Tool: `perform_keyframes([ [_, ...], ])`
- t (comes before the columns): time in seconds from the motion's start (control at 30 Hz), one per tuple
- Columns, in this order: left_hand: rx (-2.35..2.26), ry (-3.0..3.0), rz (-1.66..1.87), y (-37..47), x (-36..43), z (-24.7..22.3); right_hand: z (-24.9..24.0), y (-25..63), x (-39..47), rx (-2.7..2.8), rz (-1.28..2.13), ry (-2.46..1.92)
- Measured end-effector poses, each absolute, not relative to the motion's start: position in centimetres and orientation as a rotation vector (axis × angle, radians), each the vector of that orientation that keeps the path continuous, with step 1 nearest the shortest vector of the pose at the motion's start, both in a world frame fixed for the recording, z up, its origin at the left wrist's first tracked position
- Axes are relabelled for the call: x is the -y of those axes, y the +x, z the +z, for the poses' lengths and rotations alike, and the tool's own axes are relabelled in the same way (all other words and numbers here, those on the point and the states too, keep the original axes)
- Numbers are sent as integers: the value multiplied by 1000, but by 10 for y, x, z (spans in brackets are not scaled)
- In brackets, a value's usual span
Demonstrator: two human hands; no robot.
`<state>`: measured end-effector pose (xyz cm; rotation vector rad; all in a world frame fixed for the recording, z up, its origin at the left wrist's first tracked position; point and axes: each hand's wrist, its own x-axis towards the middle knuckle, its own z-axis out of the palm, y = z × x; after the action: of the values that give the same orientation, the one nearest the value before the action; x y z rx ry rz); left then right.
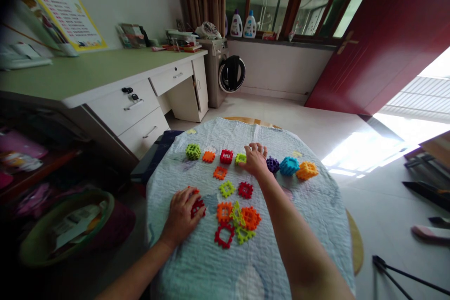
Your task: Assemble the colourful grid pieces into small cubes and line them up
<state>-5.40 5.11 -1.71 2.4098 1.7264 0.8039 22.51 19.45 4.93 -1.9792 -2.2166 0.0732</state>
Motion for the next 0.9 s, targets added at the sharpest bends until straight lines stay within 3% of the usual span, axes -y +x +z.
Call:
perform_keyframes([
  [0.1,-1726,2418,800,-54,-51,-17,57,229,-156,2109,82,-1859],
  [0.23,-1733,2413,806,-55,-53,-18,50,230,-87,2178,395,-1672],
  [0.4,-1746,2385,852,-57,-55,-20,28,216,-27,2177,550,-1704],
  [0.9,-1724,2365,898,-56,-56,-19,8,226,-22,1944,484,-1764],
])
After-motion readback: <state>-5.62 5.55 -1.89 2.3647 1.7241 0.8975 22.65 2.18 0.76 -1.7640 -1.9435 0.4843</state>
